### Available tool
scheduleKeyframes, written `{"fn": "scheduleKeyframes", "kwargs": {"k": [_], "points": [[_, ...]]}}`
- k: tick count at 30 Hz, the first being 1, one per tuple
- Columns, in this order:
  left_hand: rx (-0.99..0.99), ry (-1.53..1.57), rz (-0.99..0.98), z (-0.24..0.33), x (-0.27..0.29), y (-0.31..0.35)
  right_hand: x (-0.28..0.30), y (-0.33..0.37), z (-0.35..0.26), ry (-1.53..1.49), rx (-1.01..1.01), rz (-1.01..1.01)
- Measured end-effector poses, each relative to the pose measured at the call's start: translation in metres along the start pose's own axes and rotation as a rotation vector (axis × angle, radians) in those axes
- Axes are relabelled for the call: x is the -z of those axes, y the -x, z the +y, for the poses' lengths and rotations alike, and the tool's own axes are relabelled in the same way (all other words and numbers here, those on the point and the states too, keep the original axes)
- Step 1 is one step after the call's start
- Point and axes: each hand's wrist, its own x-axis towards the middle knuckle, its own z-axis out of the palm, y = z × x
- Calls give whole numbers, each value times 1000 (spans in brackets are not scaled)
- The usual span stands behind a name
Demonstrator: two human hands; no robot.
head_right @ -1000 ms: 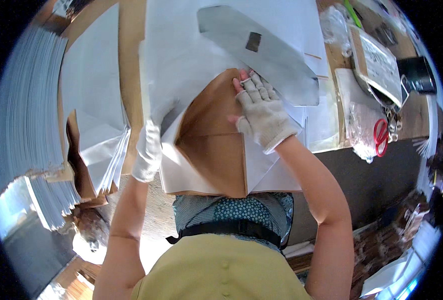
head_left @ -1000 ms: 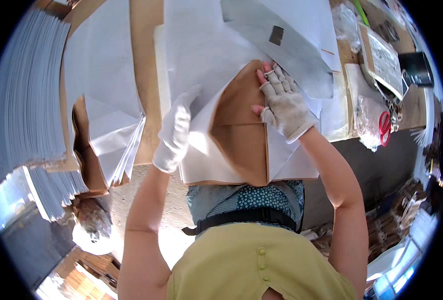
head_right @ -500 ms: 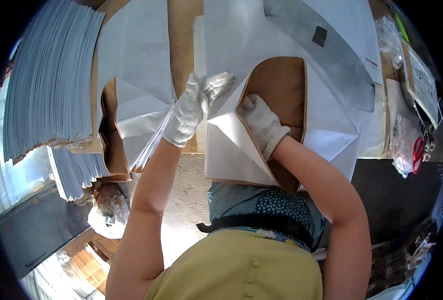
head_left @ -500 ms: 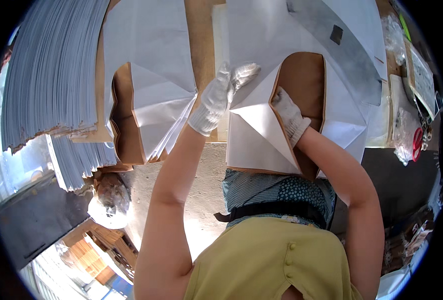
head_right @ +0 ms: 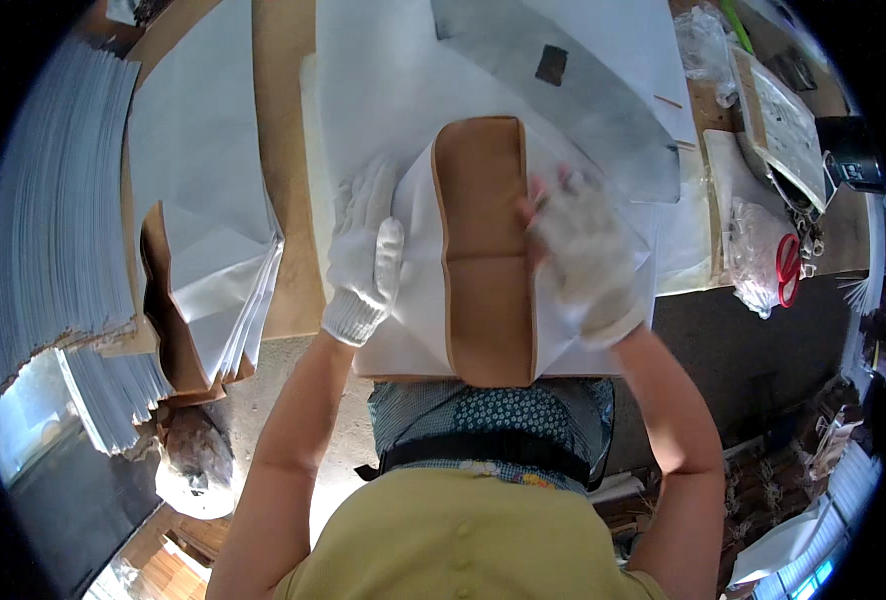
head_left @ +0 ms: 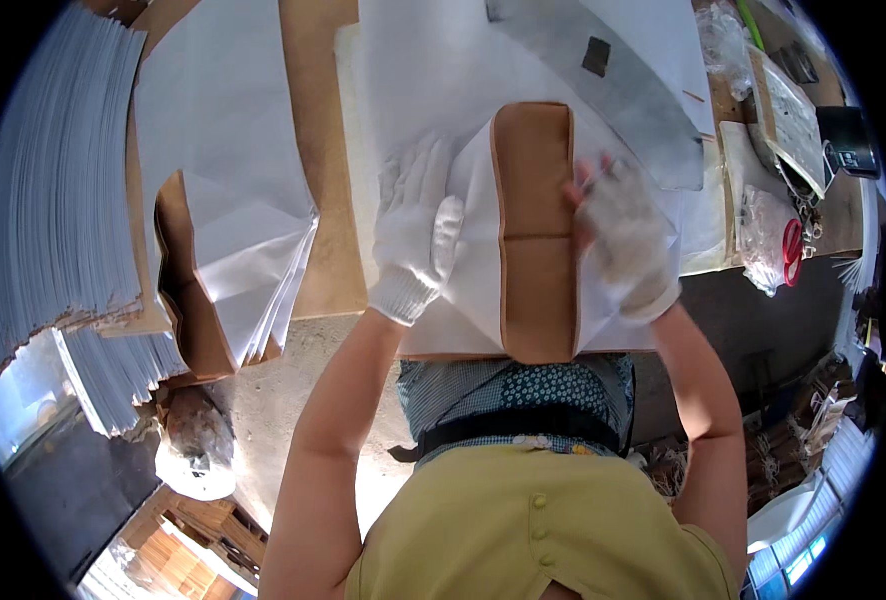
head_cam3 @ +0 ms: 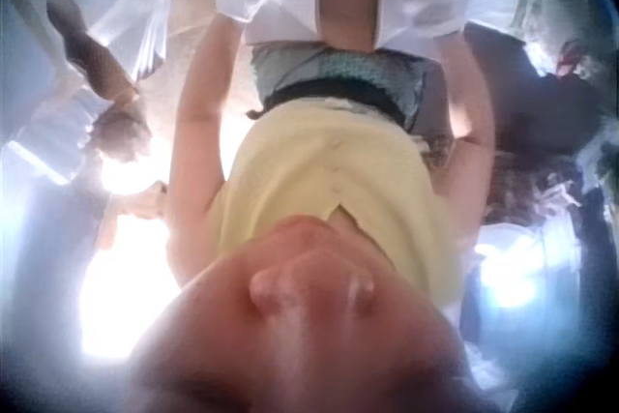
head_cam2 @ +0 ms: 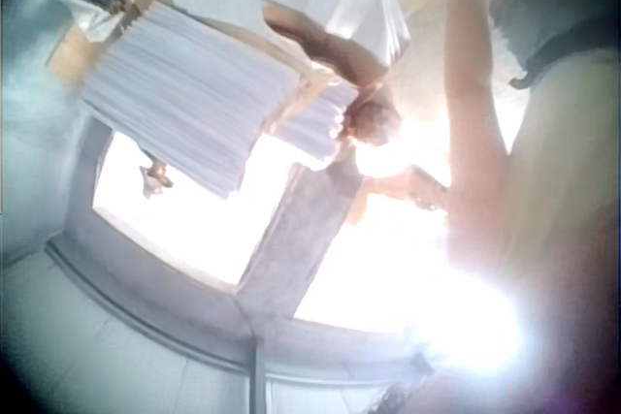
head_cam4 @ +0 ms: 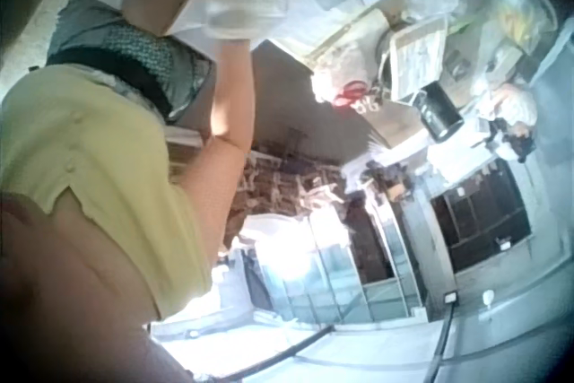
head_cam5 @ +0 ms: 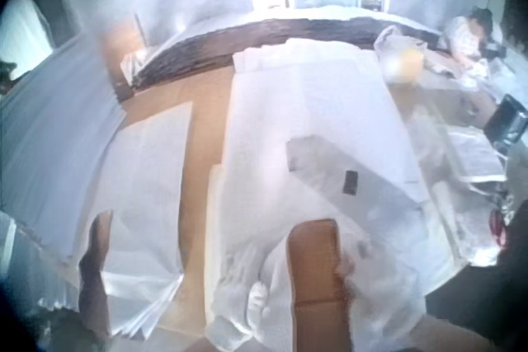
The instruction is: The person wraps small rectangular cardboard boxes with white paper, folding the paper around each box and securing it with tape. The person handles boxes one at a time, repeating the wrapping process throughout the clip.
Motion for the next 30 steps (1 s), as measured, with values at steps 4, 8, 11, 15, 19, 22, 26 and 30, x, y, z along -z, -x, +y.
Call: {"fn": "scheduleKeyframes", "kwargs": {"k": [4, 8, 11, 15, 19, 22, 26, 30], "points": [[25, -145, -41, 3, -3, 2, -14, 44, -42, -323, 402, -295], [51, -312, -119, 6, -12, 2, -18, 36, -41, -541, 495, -372], [72, -315, -155, 17, -25, -7, -25, 34, -38, -555, 532, -369], [0, -219, -152, 39, -34, -43, -25, 22, -30, -474, 604, -362], [-63, -248, -260, 33, -13, -25, -11, 28, 0, -71, 280, -38], [8, -236, -254, 29, -7, 6, 2, 24, 5, 58, -61, -82], [-31, -247, -217, 36, -11, -14, -5, 1, -1, 18, -183, -101], [142, -57, -339, 30, -14, -16, 22, -50, -31, -652, -256, 119]]}}
